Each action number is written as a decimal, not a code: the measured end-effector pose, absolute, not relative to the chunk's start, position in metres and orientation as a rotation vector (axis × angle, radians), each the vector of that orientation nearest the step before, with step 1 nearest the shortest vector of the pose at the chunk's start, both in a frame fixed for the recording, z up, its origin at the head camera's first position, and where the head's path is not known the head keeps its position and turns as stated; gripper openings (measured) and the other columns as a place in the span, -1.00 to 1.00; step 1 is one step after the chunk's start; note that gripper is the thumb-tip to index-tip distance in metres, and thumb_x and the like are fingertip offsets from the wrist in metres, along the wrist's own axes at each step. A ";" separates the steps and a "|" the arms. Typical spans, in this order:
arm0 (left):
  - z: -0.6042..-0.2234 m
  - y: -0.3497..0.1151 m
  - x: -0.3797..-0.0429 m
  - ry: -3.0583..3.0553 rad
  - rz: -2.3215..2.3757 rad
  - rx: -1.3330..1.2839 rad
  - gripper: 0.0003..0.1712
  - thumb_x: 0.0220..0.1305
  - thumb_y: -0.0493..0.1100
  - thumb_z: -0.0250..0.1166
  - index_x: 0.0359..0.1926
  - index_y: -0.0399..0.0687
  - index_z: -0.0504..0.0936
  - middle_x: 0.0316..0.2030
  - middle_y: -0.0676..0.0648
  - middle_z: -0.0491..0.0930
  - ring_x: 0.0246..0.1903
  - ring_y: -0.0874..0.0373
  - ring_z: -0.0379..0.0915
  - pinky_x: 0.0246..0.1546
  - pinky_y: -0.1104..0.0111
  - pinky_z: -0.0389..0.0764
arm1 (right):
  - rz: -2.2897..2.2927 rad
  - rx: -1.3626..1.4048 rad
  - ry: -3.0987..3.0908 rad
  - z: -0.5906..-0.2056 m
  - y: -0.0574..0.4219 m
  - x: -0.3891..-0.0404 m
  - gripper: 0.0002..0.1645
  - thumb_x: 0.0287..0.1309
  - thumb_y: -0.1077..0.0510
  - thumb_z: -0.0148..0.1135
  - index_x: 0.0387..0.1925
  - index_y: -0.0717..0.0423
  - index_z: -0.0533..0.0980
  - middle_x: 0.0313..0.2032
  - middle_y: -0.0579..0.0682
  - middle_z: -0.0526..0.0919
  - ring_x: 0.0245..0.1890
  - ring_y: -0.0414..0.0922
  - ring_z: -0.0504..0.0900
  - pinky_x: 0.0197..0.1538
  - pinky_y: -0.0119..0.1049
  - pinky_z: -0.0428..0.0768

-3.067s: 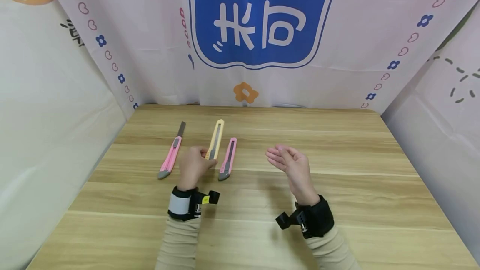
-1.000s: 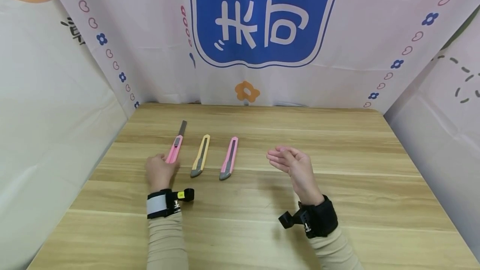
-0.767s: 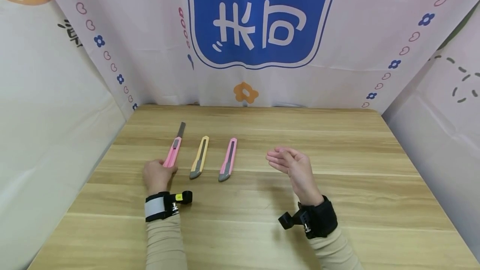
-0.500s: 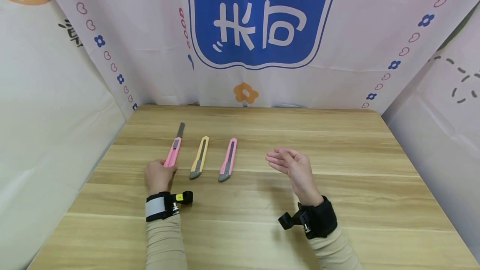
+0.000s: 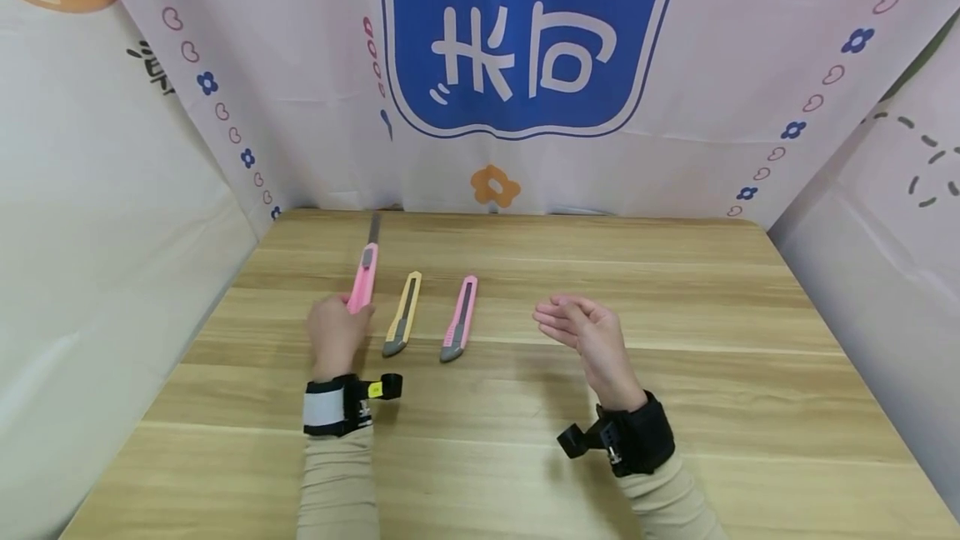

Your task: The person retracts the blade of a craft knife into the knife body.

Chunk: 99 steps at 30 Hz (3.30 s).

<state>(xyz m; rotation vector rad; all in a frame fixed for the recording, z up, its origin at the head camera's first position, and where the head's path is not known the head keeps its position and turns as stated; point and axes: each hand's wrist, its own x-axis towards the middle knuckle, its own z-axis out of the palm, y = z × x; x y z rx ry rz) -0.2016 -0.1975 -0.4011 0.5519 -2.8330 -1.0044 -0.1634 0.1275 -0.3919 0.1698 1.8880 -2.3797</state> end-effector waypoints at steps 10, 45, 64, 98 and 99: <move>-0.374 -0.116 -0.176 -2.646 -0.820 -0.101 -0.45 0.09 -0.14 0.43 0.00 -0.47 0.55 -0.22 -0.34 0.57 -0.31 -0.09 0.45 -0.32 0.17 0.53 | -2.366 0.148 1.883 -0.393 0.126 -0.162 -0.52 0.39 0.11 0.05 0.24 0.25 0.34 -0.19 -0.09 0.74 -0.12 -0.23 0.75 0.04 -0.34 0.72; -0.402 -0.030 -0.119 -2.495 -0.795 -0.461 -0.29 -0.03 0.09 0.49 -0.01 -0.34 0.51 -0.25 -0.15 0.44 -0.37 0.19 0.30 -0.43 0.47 0.47 | -2.345 0.009 1.912 -0.395 0.118 -0.163 -0.48 0.25 0.39 0.09 0.21 0.55 0.30 -0.45 -0.34 0.74 -0.42 -0.32 0.73 -0.25 -0.44 0.75; -0.396 -0.050 -0.143 -2.570 -2.679 -0.732 -0.54 0.30 -0.43 0.11 0.19 -0.55 0.35 0.05 -0.57 0.49 0.06 -0.33 0.54 0.16 0.03 0.58 | -2.358 0.086 1.935 -0.387 0.134 -0.162 -0.50 0.27 0.33 0.09 0.18 0.58 0.32 -0.45 -0.34 0.74 -0.38 -0.36 0.71 -0.23 -0.47 0.73; -0.395 -0.049 -0.138 -2.824 -2.620 -0.811 -0.61 0.21 -0.41 0.23 0.08 -0.45 0.49 -0.05 -0.43 0.63 -0.09 -0.07 0.70 0.07 0.17 0.68 | -2.506 0.182 1.912 -0.387 0.136 -0.164 -0.66 0.39 0.09 0.06 -0.48 0.05 0.61 -0.65 -0.14 0.73 -0.56 -0.23 0.75 -0.36 -0.36 0.76; -0.394 -0.049 -0.138 -2.828 -2.620 -0.805 -0.60 0.21 -0.41 0.23 0.08 -0.45 0.49 -0.05 -0.43 0.63 -0.09 -0.06 0.70 0.07 0.16 0.68 | -2.510 0.182 1.909 -0.387 0.136 -0.164 -0.67 0.39 0.09 0.06 -0.47 0.05 0.61 -0.65 -0.14 0.74 -0.56 -0.23 0.75 -0.36 -0.36 0.76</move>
